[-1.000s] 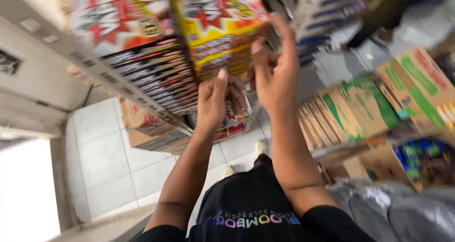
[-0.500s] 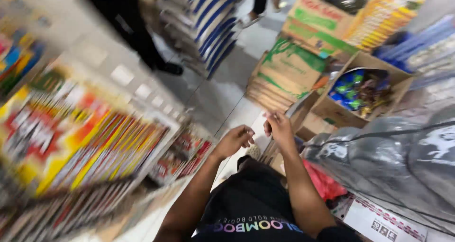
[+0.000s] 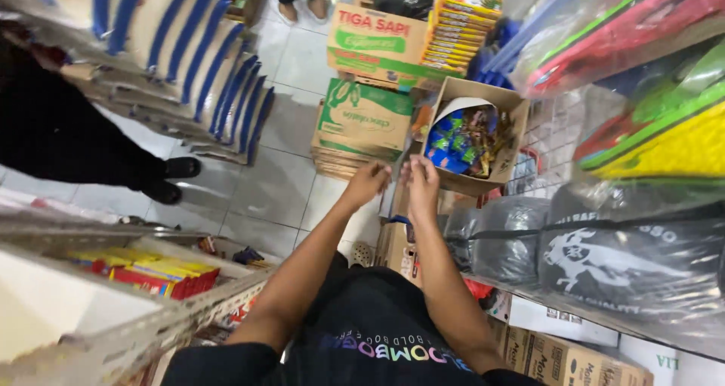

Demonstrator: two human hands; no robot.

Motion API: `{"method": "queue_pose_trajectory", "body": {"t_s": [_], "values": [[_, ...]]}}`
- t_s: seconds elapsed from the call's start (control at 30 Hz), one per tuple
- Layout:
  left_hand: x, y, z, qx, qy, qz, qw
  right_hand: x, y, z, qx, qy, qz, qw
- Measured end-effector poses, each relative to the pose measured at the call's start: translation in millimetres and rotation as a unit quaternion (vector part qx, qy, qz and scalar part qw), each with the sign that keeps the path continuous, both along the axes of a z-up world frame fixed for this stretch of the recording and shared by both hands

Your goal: The person stocks boxes of mosquito repellent coils on metal shelves and organizes various packaged items in a store by hand.

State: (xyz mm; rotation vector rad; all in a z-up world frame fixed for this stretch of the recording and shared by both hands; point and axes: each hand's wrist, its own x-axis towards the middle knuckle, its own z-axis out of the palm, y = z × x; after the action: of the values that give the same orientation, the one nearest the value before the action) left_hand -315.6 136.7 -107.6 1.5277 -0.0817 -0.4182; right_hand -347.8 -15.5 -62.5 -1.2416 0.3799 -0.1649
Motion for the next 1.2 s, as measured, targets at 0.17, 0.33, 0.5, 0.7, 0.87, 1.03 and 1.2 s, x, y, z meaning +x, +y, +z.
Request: {"method": "queue_pose_trajectory", "body": {"t_s": [0.17, 0.33, 0.5, 0.7, 0.87, 1.03, 1.2], "values": [[119.6, -48.0, 10.0, 0.044, -0.138, 0.082, 0.986, 77.4, -7.3, 7.9, 0.000, -0.033, -0.157, 0.987], [238.8, -104.9, 45.0, -0.018, -0.227, 0.120, 0.966, 192.5, -59.5, -3.7, -0.061, -0.129, -0.269, 0.952], [332.7, -142.1, 65.9, 0.082, -0.321, 0.136, 0.934, 315.8, -118.5, 26.1, -0.132, -0.041, -0.213, 0.967], [377.2, -163.6, 66.0, 0.215, -0.300, 0.088, 0.925, 365.8, -153.2, 43.3, -0.307, -0.019, -0.111, 0.945], [357.1, -168.5, 73.3, 0.211, -0.310, 0.154, 0.914, 348.1, -142.0, 39.3, -0.418, -0.044, -0.218, 0.881], [308.3, -156.7, 103.2, 0.099, -0.233, 0.202, 0.946, 303.7, -105.0, 61.7, -0.369, -0.133, -0.317, 0.864], [247.7, -134.6, 118.6, -0.038, -0.165, 0.246, 0.954, 236.2, -72.7, 74.7, -0.301, -0.111, -0.358, 0.877]]}}
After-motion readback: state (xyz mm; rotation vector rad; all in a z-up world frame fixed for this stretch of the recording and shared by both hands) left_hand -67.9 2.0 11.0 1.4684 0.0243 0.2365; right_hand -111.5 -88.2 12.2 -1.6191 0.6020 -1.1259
